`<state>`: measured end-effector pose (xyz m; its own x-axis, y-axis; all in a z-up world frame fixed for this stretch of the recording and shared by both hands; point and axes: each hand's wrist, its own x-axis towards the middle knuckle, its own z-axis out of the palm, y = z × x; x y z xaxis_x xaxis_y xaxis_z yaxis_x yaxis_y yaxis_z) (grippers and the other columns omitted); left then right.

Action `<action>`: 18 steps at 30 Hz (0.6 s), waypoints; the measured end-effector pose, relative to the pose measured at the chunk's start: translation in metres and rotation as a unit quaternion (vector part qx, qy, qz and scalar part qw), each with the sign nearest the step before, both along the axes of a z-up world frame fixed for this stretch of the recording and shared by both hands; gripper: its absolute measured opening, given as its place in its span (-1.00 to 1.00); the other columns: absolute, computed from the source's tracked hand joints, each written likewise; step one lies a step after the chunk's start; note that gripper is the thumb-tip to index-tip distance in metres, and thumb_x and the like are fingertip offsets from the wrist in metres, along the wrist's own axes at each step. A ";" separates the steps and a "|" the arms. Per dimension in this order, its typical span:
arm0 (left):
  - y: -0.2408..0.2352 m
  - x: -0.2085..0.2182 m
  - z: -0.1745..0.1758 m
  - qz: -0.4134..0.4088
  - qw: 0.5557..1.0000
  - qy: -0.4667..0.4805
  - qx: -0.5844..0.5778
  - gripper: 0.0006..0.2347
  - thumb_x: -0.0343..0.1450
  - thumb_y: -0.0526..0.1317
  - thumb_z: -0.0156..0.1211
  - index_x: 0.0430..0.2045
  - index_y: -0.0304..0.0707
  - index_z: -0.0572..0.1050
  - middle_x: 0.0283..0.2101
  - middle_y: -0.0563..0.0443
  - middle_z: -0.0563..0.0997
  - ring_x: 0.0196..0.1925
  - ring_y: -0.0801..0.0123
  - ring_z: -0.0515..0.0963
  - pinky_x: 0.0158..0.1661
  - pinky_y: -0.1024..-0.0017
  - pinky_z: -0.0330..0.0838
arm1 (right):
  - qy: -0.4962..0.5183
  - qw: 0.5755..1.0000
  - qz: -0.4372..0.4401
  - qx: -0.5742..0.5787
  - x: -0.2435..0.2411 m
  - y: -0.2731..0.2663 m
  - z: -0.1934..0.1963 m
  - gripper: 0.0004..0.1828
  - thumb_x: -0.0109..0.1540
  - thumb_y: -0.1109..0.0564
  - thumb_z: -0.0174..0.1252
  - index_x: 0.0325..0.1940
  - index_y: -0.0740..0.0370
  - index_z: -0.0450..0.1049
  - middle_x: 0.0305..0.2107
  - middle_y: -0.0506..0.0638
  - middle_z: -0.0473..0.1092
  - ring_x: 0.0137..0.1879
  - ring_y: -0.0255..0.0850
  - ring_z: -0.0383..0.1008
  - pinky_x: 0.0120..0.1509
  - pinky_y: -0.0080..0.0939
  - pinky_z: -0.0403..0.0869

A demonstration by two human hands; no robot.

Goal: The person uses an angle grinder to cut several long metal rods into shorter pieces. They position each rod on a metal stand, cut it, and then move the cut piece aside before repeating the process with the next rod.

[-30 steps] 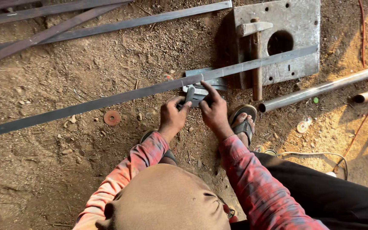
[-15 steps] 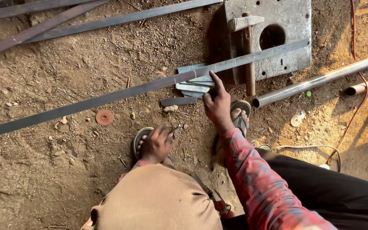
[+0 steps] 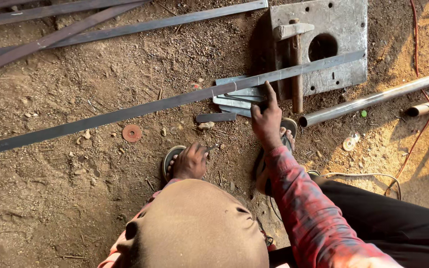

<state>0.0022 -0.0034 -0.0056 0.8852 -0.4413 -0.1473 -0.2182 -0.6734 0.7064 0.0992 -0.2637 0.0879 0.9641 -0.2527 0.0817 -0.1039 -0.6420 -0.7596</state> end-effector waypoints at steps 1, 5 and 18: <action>0.000 0.000 -0.001 0.000 1.000 0.002 0.001 -0.80 0.45 -0.28 0.19 -0.09 -0.38 0.54 -0.03 -0.22 0.59 0.00 0.08 0.63 0.05 0.11 0.53 | 0.006 1.000 0.007 -0.001 -0.001 0.003 0.001 -0.16 0.21 0.40 0.07 0.58 0.16 0.06 0.09 0.29 0.49 0.07 0.01 0.63 0.24 -0.09 0.60; -0.003 0.001 -0.004 -0.001 1.000 0.022 0.009 -0.83 0.44 -0.28 0.20 -0.15 -0.36 0.55 -0.09 -0.19 0.59 -0.06 0.11 0.63 -0.01 0.12 0.55 | 0.080 0.995 0.047 -0.046 -0.008 0.028 0.005 -0.09 0.22 0.30 0.13 0.62 0.07 -0.04 -0.33 0.17 0.52 -0.27 -0.05 0.59 -0.05 -0.03 0.61; -0.004 0.002 -0.002 0.004 1.000 0.026 0.017 -0.90 0.46 -0.28 0.19 -0.25 -0.31 0.56 -0.21 -0.12 0.57 -0.19 0.21 0.62 -0.13 0.21 0.59 | 0.086 0.987 0.107 -0.086 -0.009 0.063 0.000 0.04 0.17 0.25 0.13 0.65 0.12 -0.23 -0.50 0.05 0.47 -0.41 -0.03 0.52 -0.26 0.03 0.50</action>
<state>0.0042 -0.0072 -0.0080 0.8798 -0.4276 -0.2075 -0.1762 -0.6989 0.6932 0.0901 -0.2004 0.0877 0.9973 -0.0375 -0.0637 -0.0690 -0.7808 -0.6210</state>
